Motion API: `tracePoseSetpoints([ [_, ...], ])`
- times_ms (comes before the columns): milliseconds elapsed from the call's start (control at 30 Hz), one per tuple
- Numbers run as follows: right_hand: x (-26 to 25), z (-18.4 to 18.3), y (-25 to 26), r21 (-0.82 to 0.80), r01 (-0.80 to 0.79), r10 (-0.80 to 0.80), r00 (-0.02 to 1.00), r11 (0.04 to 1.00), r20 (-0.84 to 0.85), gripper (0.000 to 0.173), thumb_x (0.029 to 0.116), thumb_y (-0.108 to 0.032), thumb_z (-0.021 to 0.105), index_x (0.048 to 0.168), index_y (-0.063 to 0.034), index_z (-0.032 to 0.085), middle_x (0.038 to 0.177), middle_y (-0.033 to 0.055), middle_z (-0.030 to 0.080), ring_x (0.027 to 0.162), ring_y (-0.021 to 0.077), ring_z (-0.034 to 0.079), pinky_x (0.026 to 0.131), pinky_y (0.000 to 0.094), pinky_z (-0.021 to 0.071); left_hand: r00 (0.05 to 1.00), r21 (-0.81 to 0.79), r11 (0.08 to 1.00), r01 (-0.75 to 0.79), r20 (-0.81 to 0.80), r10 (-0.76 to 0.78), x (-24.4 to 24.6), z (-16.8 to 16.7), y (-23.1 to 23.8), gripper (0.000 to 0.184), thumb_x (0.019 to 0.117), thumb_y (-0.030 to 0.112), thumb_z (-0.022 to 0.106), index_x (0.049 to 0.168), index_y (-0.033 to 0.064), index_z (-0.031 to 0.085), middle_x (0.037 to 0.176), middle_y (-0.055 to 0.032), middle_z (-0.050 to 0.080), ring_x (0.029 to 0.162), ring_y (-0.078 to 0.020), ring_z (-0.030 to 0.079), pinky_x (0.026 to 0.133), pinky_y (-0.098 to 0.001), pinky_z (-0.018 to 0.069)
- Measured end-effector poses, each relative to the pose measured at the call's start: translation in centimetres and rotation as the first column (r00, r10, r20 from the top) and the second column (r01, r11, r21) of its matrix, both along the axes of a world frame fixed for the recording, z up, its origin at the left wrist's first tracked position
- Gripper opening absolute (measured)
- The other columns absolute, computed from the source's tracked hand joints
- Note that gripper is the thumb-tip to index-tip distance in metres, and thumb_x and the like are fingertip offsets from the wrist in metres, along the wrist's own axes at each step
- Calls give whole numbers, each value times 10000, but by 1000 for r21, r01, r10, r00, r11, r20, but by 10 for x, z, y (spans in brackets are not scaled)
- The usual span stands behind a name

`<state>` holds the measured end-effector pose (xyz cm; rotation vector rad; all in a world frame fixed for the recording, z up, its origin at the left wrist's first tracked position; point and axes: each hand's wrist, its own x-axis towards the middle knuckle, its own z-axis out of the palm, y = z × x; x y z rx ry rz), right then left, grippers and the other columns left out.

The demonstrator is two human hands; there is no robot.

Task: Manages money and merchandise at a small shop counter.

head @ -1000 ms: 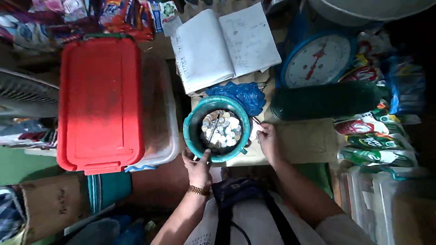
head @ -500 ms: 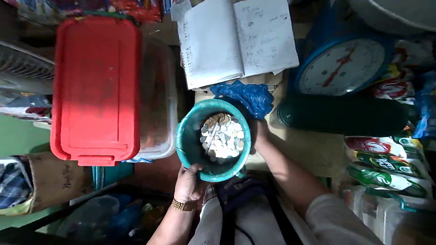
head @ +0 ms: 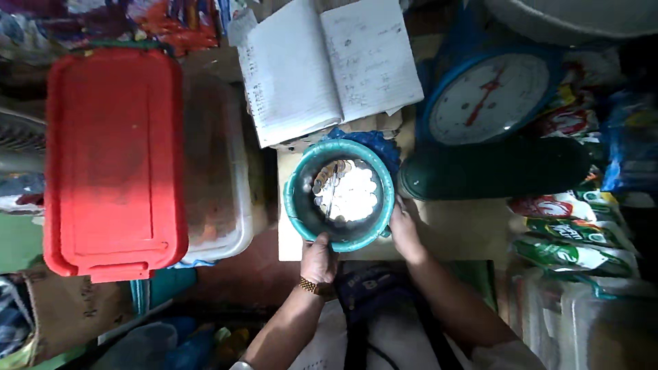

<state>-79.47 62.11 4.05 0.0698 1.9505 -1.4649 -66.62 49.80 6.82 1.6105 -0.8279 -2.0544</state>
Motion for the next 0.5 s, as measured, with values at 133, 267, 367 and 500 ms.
tracePoseSetpoints([
  [133,24,-7,37,-165,26,-45,993,986,-109,519,1123,-321,334,1544,-37,441,1578,127,474,1436,174,473,1196,372,396,985,71,982,173,-4,-174,-5,7,-14,391,1040,65,522,1406,21,392,1064,-241,666,819,-341,716,666,-487,628],
  [267,72,-11,96,60,9,0,989,998,-149,502,1108,-318,442,1527,-44,473,1513,150,542,1331,201,588,1117,386,499,833,126,848,514,-310,-459,30,-5,-43,547,1008,117,608,1465,25,323,1248,-295,627,1047,-429,690,889,-586,596],
  [367,129,7,139,272,116,-96,992,955,-87,498,1090,-300,511,1539,-90,463,1461,138,584,1285,214,616,1088,415,523,688,65,723,687,-377,-620,57,-11,-59,856,912,103,741,1557,107,178,1315,-259,601,1131,-415,666,930,-576,584],
  [500,225,20,156,382,356,-324,935,853,-148,438,1074,-238,542,1471,-54,542,1401,172,624,1266,262,624,1088,464,501,359,2,372,928,-265,-895,86,6,-66,718,992,157,633,1606,113,264,1443,-182,566,1162,-337,669,922,-491,597],
])
